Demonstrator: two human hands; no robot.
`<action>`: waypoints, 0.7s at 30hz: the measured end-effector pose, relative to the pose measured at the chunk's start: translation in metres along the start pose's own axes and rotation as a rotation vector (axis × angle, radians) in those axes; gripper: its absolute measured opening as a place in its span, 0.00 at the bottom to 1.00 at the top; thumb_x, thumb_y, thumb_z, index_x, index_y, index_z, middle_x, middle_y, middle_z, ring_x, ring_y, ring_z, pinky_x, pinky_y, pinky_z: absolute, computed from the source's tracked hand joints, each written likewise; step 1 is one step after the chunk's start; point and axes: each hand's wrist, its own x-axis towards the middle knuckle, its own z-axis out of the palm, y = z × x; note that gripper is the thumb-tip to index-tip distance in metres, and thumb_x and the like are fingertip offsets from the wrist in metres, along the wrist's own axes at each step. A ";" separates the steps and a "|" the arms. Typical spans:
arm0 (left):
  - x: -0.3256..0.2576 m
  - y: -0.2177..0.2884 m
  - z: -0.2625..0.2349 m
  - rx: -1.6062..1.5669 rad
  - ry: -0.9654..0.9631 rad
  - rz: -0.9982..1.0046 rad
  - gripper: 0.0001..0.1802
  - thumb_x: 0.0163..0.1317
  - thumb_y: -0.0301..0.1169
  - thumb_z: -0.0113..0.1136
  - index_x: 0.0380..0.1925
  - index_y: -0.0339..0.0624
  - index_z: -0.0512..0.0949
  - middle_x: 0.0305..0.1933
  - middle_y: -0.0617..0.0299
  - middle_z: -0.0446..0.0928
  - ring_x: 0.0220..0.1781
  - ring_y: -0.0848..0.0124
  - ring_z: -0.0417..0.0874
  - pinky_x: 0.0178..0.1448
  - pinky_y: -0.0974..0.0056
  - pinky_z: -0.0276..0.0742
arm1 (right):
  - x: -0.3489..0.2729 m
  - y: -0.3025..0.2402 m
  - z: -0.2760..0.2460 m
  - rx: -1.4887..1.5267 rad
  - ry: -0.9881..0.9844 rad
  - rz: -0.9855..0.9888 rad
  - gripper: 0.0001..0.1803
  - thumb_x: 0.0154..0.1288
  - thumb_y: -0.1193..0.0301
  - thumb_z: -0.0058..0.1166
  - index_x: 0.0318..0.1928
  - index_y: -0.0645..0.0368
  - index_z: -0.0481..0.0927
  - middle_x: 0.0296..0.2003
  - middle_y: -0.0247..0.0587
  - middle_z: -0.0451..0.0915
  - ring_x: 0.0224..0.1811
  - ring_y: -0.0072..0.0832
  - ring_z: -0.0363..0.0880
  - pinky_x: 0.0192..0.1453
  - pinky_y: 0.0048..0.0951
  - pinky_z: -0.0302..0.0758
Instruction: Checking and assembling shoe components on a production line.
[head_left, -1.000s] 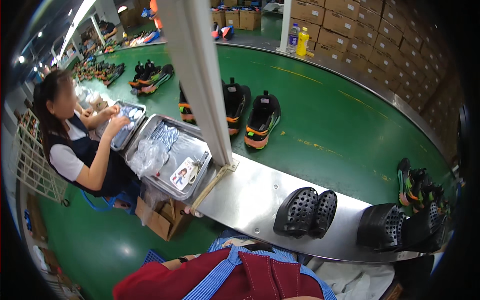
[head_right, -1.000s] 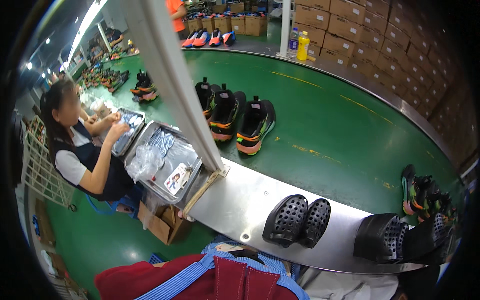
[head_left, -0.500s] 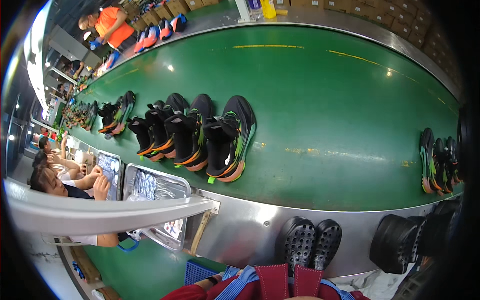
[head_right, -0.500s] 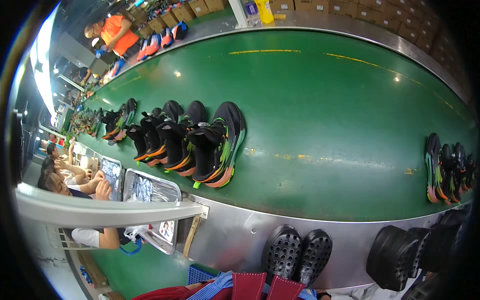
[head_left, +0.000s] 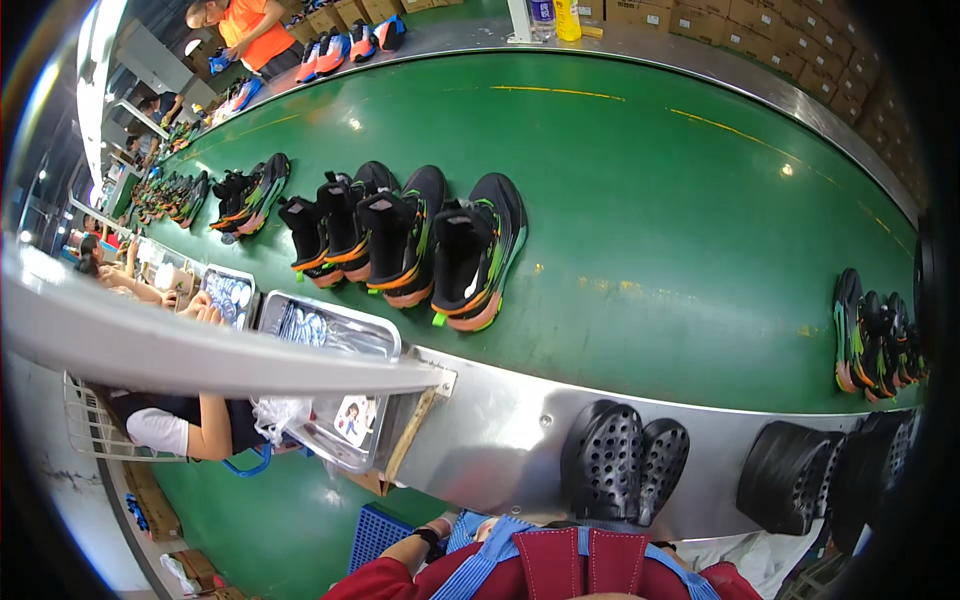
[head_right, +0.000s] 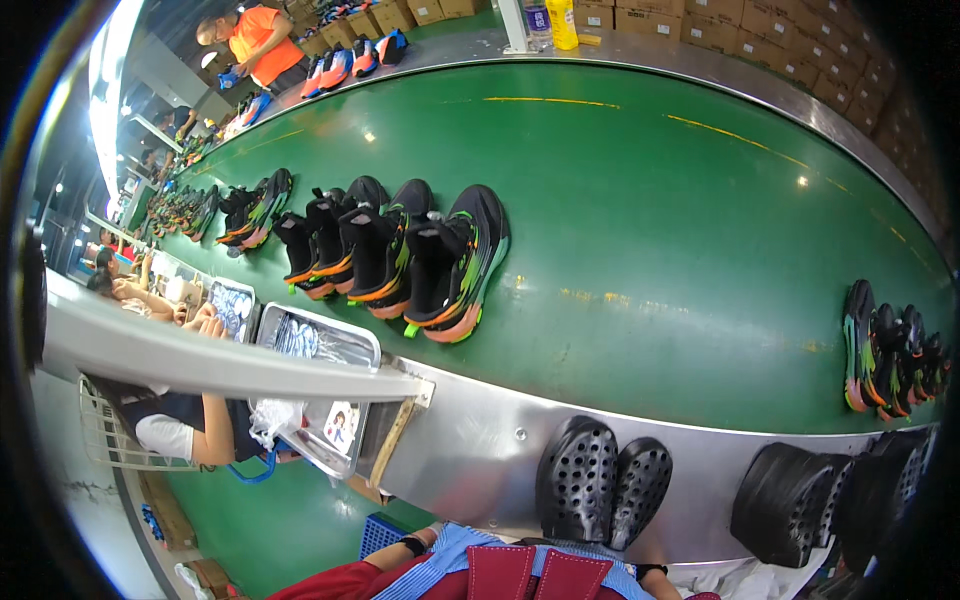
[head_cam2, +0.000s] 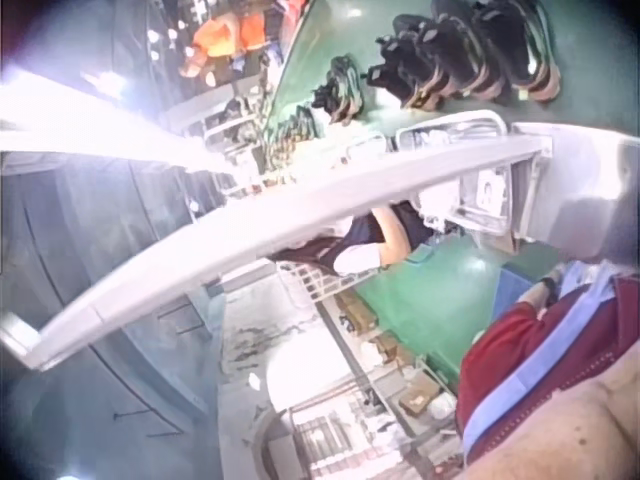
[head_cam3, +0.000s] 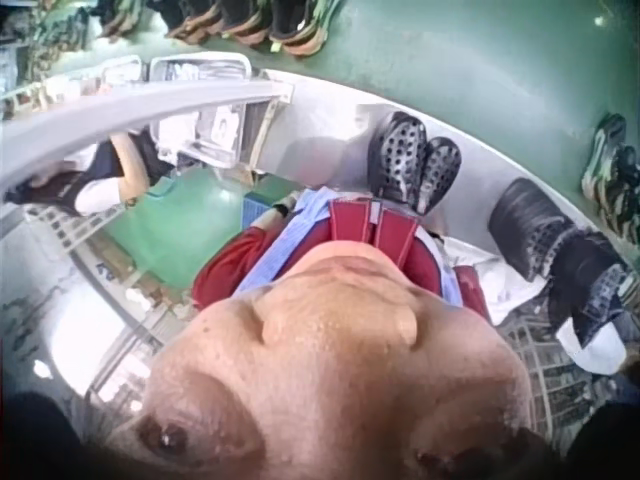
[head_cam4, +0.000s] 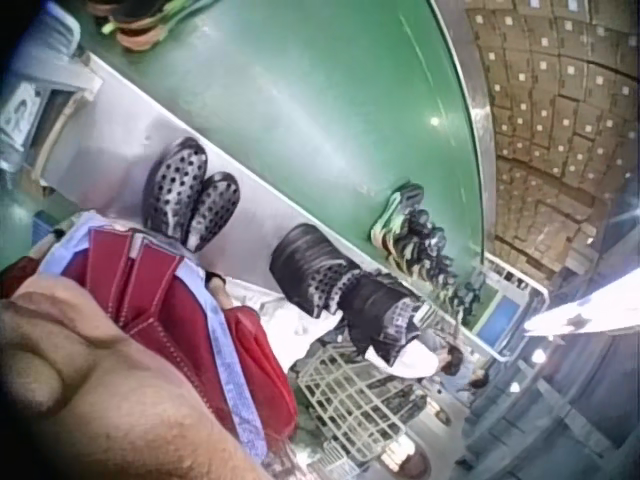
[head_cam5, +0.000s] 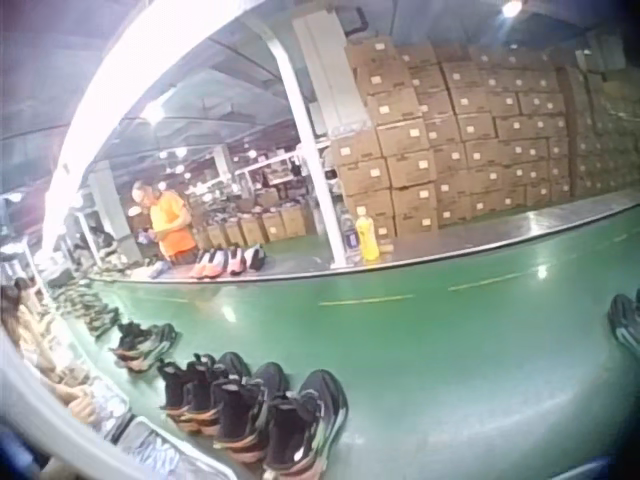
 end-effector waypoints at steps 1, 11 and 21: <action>-0.001 -0.005 0.001 -0.010 0.010 0.009 0.18 0.68 0.35 0.51 0.50 0.34 0.79 0.50 0.54 0.81 0.48 0.60 0.80 0.56 0.59 0.74 | 0.000 0.000 0.007 0.009 0.005 -0.007 0.17 0.68 0.66 0.41 0.48 0.58 0.80 0.49 0.53 0.80 0.50 0.47 0.79 0.58 0.41 0.73; 0.003 -0.123 0.038 -0.409 -0.008 -0.056 0.17 0.68 0.33 0.54 0.50 0.31 0.78 0.51 0.53 0.81 0.47 0.63 0.81 0.55 0.60 0.77 | -0.072 0.026 0.083 0.060 -0.085 -0.035 0.17 0.68 0.66 0.40 0.47 0.58 0.81 0.47 0.54 0.80 0.49 0.48 0.79 0.56 0.42 0.75; -0.101 0.057 0.021 1.060 0.388 0.099 0.24 0.61 0.50 0.51 0.45 0.44 0.82 0.45 0.43 0.81 0.46 0.51 0.83 0.53 0.55 0.77 | -0.113 -0.029 0.073 0.050 -0.228 -0.042 0.17 0.64 0.63 0.44 0.38 0.58 0.84 0.45 0.53 0.82 0.48 0.49 0.80 0.53 0.45 0.75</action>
